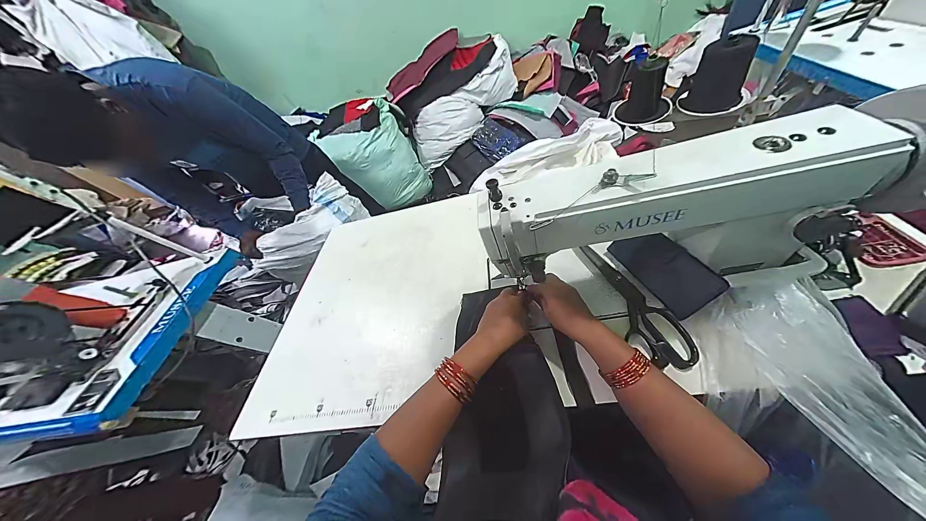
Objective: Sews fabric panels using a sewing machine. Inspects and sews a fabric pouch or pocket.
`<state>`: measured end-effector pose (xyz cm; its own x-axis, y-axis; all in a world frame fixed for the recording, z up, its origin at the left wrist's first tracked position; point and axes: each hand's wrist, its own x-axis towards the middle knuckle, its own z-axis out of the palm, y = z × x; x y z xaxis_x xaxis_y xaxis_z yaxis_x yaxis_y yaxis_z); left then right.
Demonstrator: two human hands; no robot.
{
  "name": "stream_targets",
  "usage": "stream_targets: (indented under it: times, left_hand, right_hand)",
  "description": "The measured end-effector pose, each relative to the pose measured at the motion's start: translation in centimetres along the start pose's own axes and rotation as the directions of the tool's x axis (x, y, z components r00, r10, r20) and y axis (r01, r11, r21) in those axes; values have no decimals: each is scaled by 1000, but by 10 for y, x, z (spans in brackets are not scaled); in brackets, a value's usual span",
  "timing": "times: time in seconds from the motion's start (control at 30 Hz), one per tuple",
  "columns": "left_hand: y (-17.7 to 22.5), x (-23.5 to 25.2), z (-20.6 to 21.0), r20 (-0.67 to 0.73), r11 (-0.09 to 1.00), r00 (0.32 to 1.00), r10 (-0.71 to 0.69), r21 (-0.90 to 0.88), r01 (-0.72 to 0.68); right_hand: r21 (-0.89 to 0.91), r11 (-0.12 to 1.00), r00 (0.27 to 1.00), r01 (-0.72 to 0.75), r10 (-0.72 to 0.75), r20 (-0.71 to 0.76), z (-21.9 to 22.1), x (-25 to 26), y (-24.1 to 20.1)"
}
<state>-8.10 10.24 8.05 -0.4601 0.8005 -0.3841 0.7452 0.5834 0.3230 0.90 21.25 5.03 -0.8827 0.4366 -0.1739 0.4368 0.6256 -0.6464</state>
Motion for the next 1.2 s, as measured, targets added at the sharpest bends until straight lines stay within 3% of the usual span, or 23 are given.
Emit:
stream_targets:
  times: [0.2, 0.43, 0.63, 0.77, 0.97, 1.2]
  left_hand:
    - [-44, 10, -9, -47, 926, 960, 275, -255, -277]
    - [-53, 12, -1, -120, 888, 932, 343, -283, -363]
    - [-35, 5, 8, -125, 937, 967, 223, -246, -248]
    - [-34, 4, 8, -109, 938, 967, 230, -238, -250]
    - [-39, 4, 9, -133, 922, 955, 267, -253, -293]
    - [-49, 7, 11, -174, 865, 940, 294, -369, -339]
  right_hand:
    - [-23, 1000, 1000, 11, -10, 12, 2, 3, 2]
    - [-65, 998, 996, 22, -16, 85, 1, -2, -7]
    - [66, 994, 997, -83, 82, 11, 1, -8, -18]
    - [141, 974, 984, -175, 178, -10, 0, -2, -17]
    - [95, 969, 973, -229, 226, 47, -4, 4, -24]
    - [202, 960, 980, -192, 197, -6, 3, 0, -20]
